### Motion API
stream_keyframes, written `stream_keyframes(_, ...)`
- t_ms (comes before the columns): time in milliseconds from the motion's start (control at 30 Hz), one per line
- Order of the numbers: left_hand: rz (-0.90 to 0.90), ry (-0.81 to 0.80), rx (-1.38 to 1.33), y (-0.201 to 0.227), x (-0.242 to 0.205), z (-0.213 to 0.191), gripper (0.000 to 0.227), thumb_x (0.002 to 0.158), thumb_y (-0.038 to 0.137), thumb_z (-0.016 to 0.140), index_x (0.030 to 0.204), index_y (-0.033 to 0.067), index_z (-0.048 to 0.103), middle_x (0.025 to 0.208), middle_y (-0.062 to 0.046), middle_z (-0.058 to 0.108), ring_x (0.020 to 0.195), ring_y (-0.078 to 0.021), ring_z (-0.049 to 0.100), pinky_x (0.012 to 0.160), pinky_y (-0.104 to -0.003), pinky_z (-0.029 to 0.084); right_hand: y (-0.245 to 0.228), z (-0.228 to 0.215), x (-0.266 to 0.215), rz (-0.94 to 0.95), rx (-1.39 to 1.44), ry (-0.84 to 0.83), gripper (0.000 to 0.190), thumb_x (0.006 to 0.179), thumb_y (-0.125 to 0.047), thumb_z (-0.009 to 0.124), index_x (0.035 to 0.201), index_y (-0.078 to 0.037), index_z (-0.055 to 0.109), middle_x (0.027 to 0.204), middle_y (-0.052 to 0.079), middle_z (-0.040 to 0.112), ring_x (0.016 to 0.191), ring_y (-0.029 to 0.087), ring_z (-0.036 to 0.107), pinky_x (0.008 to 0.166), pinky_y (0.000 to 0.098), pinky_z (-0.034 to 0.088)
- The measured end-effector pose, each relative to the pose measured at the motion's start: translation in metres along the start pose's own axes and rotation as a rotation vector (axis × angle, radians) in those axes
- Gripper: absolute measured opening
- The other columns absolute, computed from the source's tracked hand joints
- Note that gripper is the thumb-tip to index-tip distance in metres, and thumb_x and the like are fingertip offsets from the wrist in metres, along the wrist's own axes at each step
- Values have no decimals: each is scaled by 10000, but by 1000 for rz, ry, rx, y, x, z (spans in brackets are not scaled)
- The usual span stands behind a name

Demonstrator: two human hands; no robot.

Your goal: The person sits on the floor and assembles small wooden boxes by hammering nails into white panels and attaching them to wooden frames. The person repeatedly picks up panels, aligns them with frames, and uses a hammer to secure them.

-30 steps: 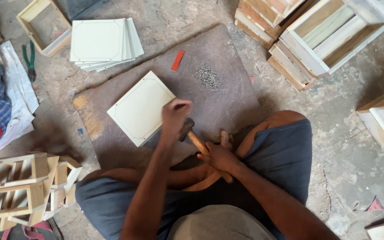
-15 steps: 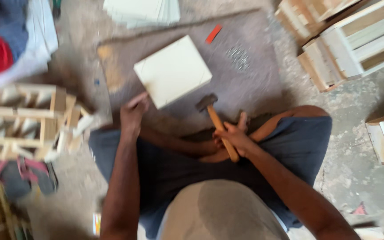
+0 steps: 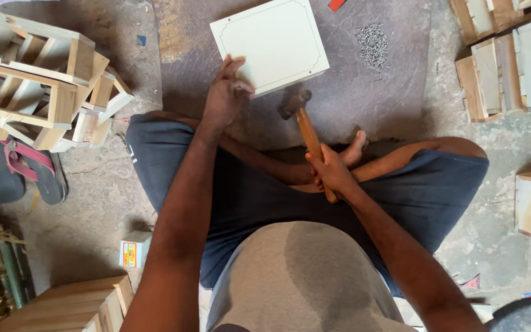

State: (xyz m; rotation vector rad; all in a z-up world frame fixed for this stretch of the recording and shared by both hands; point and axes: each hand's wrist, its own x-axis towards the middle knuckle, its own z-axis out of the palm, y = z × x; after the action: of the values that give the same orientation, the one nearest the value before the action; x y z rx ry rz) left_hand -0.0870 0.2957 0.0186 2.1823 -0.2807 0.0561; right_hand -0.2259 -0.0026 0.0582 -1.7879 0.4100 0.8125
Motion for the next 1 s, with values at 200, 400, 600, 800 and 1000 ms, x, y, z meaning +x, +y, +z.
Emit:
stream_keyframes(200, -58, -48, 25, -5, -1, 0, 193, 767, -6, 835, 875, 154, 839, 1564, -71, 494, 1533, -335, 309, 1257, -384, 325, -29, 6, -4, -690, -356, 153, 357, 1059, -291, 613, 1271, -10, 550, 798, 174, 690, 693, 301, 701, 620, 440, 520)
stream_keyframes(400, -51, -50, 64, -8, -3, 3, 155, 802, 36, 860, 901, 153, 835, 1578, -50, 482, 1544, -315, 297, 1246, -378, 327, -50, 12, 21, -629, -469, 96, 347, 1037, -241, 576, 1291, -9, 530, 837, 197, 690, 719, 372, 688, 649, 489, 515)
stream_keyframes(600, 16, -47, 41, -1, -2, -7, 507, 754, 29, 885, 1201, 152, 679, 1611, -75, 447, 1546, -340, 287, 1243, -402, 333, -52, 1, 8, -596, -424, 132, 367, 992, -190, 586, 1289, 23, 555, 838, 197, 687, 723, 357, 679, 649, 483, 506)
stream_keyframes(800, -211, -78, 35, 11, -6, -9, 979, 779, -35, 787, 1620, 221, 354, 1666, -224, 328, 1414, -387, 487, 1130, -413, 497, -35, -7, -17, -1033, -151, 55, 172, 1107, -227, 558, 961, -138, 564, 978, 110, 702, 707, 257, 691, 700, 359, 591)
stream_keyframes(1000, -71, -59, 132, 15, -3, -15, 1037, 703, 33, 857, 1588, 162, 332, 1578, -232, 397, 1422, -412, 473, 1108, -444, 483, -53, 3, 30, -650, -666, 194, 329, 1045, -284, 626, 1196, 7, 612, 809, 208, 670, 736, 419, 638, 600, 504, 486)
